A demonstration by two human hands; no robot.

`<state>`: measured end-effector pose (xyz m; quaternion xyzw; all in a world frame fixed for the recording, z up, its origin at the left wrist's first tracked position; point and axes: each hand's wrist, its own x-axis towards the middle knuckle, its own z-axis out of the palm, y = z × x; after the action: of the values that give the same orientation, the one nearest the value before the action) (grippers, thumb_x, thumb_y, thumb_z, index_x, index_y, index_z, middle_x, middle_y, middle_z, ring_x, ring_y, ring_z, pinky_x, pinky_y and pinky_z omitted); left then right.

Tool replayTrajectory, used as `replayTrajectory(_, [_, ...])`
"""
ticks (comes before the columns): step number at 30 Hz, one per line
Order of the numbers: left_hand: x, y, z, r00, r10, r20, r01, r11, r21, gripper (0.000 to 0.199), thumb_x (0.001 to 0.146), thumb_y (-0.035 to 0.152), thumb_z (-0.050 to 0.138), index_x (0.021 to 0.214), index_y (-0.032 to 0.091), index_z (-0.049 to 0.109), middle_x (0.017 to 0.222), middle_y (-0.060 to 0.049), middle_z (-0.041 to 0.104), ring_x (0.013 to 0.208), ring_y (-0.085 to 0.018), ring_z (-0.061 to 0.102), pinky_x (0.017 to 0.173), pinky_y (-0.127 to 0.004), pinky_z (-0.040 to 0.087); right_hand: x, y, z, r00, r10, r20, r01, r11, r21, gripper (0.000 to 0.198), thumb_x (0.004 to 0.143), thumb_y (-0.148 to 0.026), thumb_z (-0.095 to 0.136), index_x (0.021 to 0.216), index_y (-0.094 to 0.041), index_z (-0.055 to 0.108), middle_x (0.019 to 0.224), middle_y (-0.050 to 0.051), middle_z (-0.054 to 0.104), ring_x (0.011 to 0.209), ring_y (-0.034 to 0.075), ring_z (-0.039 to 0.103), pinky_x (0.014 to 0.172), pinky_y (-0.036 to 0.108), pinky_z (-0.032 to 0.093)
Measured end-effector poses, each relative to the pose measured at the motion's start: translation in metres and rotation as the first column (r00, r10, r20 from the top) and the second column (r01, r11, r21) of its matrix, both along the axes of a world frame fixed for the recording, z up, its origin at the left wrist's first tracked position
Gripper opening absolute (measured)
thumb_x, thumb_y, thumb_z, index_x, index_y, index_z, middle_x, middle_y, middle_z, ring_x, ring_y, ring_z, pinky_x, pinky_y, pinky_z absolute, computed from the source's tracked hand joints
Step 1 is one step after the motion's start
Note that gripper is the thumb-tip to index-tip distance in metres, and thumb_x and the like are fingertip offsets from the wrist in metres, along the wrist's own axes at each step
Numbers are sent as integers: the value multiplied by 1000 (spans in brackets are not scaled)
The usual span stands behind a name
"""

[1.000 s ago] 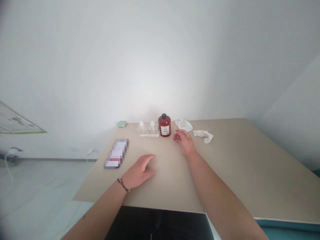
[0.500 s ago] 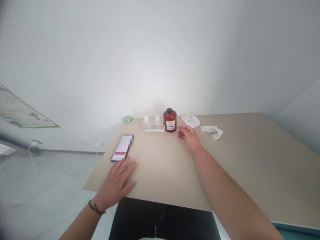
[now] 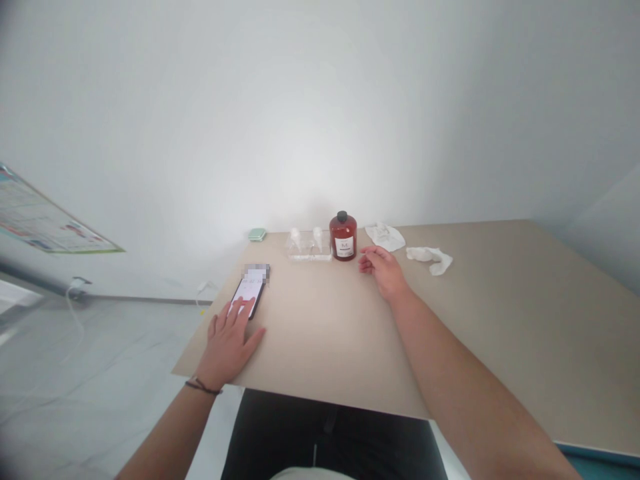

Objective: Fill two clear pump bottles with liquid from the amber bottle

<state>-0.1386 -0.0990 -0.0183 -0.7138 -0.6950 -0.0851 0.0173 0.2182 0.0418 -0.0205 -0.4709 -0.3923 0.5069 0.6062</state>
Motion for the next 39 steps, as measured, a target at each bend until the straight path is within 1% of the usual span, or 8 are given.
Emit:
replayTrajectory(5, [3, 1, 1, 1000, 8, -19, -8, 1000, -9, 64, 96, 46, 44, 154, 22, 31, 157, -13, 41, 148, -35, 30, 119, -65, 20, 0, 0, 0, 1000, 11, 19, -11, 1000, 15, 21, 71, -39, 74, 79, -21, 68, 65, 1, 67, 61, 15, 60, 60, 30, 52])
replayTrajectory(9, [3, 1, -1, 998, 20, -57, -21, 1000, -6, 66, 95, 46, 46, 153, 20, 33, 157, -13, 42, 147, -36, 31, 119, -65, 20, 0, 0, 1, 1000, 15, 12, -15, 1000, -6, 20, 69, -37, 74, 79, -20, 67, 64, 0, 67, 60, 14, 60, 61, 28, 51])
replayTrajectory(13, [2, 1, -3, 996, 26, -80, -27, 1000, -13, 64, 94, 48, 45, 152, 21, 36, 157, -13, 42, 147, -36, 33, 119, -64, 20, 0, 0, 1, 999, 26, 26, -26, 1000, -7, 19, 70, -36, 74, 79, -20, 67, 66, 1, 67, 61, 14, 60, 61, 28, 51])
replayTrajectory(19, [3, 0, -1, 998, 37, -55, -39, 999, -27, 65, 95, 47, 44, 153, 20, 34, 157, -14, 41, 147, -36, 32, 119, -65, 20, -1, -1, 1, 998, 32, 48, -32, 999, -3, 19, 70, -36, 73, 80, -20, 68, 67, 1, 67, 61, 14, 60, 61, 29, 50])
replayTrajectory(24, [3, 0, -1, 998, 43, -56, -45, 999, -27, 64, 95, 48, 44, 151, 18, 37, 157, -14, 42, 147, -36, 32, 119, -66, 19, -1, -3, 3, 998, 37, 53, -37, 999, -6, 20, 71, -37, 73, 80, -20, 68, 67, 1, 67, 62, 14, 60, 62, 29, 50])
replayTrajectory(30, [2, 0, -3, 998, 44, -51, -45, 999, -19, 64, 95, 49, 44, 151, 22, 36, 158, -12, 40, 147, -35, 32, 119, -66, 19, -1, -3, 3, 998, 32, 58, -31, 999, -12, 19, 72, -36, 72, 81, -20, 68, 68, 1, 67, 62, 14, 60, 63, 30, 50])
replayTrajectory(33, [1, 0, -5, 997, 46, -57, -47, 999, -16, 63, 95, 50, 43, 151, 21, 38, 157, -13, 41, 147, -35, 33, 119, -66, 19, 0, -2, 1, 998, 37, 59, -36, 999, -11, 19, 72, -35, 72, 82, -20, 68, 69, 1, 67, 63, 14, 60, 63, 30, 50])
replayTrajectory(39, [2, -1, -4, 998, 41, -45, -41, 999, -11, 65, 95, 48, 45, 153, 20, 35, 157, -14, 42, 147, -35, 33, 118, -66, 19, 1, -2, 0, 998, 43, 53, -43, 999, 2, 21, 70, -37, 73, 82, -20, 68, 69, 1, 67, 62, 14, 60, 63, 30, 50])
